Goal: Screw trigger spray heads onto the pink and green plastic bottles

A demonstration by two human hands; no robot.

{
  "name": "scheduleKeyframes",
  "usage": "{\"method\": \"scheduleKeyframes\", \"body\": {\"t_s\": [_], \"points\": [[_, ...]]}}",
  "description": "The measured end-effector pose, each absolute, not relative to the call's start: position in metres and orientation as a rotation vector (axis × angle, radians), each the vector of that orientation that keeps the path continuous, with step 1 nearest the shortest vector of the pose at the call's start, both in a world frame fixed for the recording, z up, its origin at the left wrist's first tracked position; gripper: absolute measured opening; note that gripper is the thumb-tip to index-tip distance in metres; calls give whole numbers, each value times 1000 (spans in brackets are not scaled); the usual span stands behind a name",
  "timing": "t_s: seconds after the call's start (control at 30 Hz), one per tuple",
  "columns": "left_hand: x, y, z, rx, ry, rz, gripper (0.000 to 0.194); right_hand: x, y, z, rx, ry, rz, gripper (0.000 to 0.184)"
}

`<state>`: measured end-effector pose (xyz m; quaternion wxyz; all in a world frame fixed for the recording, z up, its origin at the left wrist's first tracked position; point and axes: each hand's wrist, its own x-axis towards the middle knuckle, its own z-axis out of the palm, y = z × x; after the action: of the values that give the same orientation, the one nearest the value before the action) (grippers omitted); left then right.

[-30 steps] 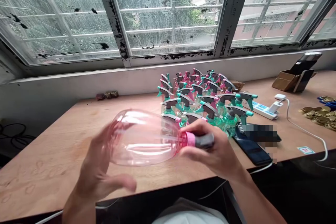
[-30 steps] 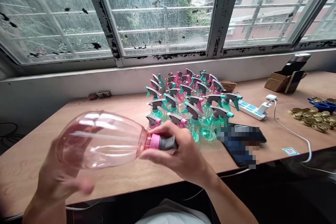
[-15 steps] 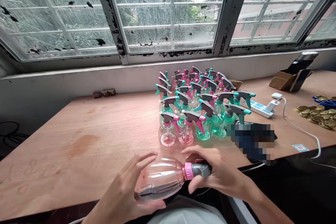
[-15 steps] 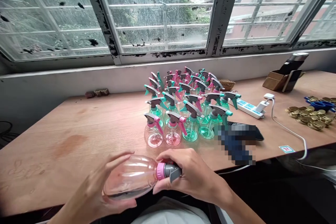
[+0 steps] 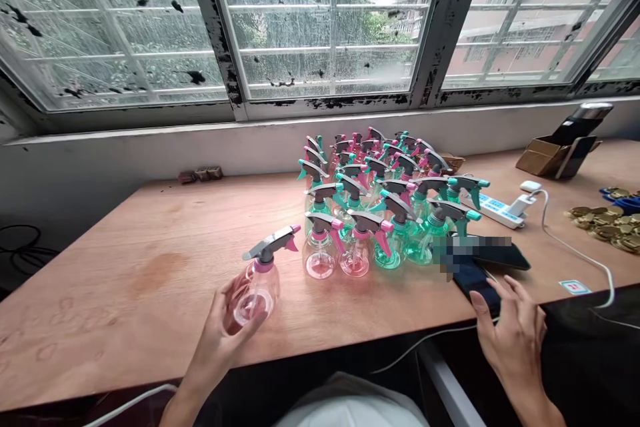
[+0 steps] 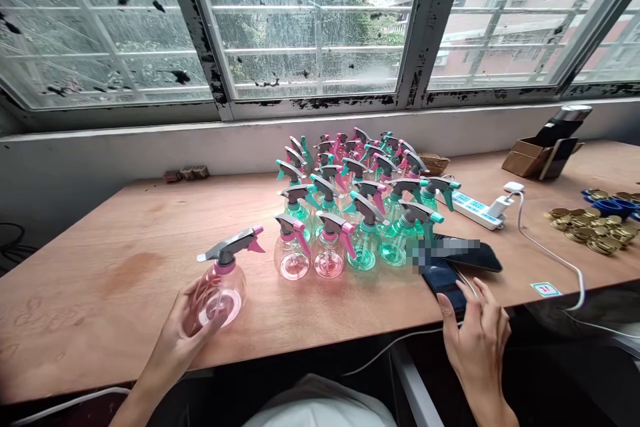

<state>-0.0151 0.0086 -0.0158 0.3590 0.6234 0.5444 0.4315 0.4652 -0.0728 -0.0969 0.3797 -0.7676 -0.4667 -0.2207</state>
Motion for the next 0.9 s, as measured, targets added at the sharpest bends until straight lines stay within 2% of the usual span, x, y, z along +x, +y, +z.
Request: {"method": "scheduleKeyframes", "body": {"t_s": [0.37,0.53,0.73,0.9], "points": [[-13,28,-24,1581,1440,1067,73,464,-69,-110,-1997,-1116,-538,93],[-10,28,-16,1644,1469,984,69,465,-71,-104,-2034,-1067,-448,94],[-7,24,-8,1702,1485,937,68,463,-69,-105,-1991,-1042,-466,87],[-9,23,-9,1715,1474,901,69,461,-69,-102,-1990,-1031,-472,92]]}}
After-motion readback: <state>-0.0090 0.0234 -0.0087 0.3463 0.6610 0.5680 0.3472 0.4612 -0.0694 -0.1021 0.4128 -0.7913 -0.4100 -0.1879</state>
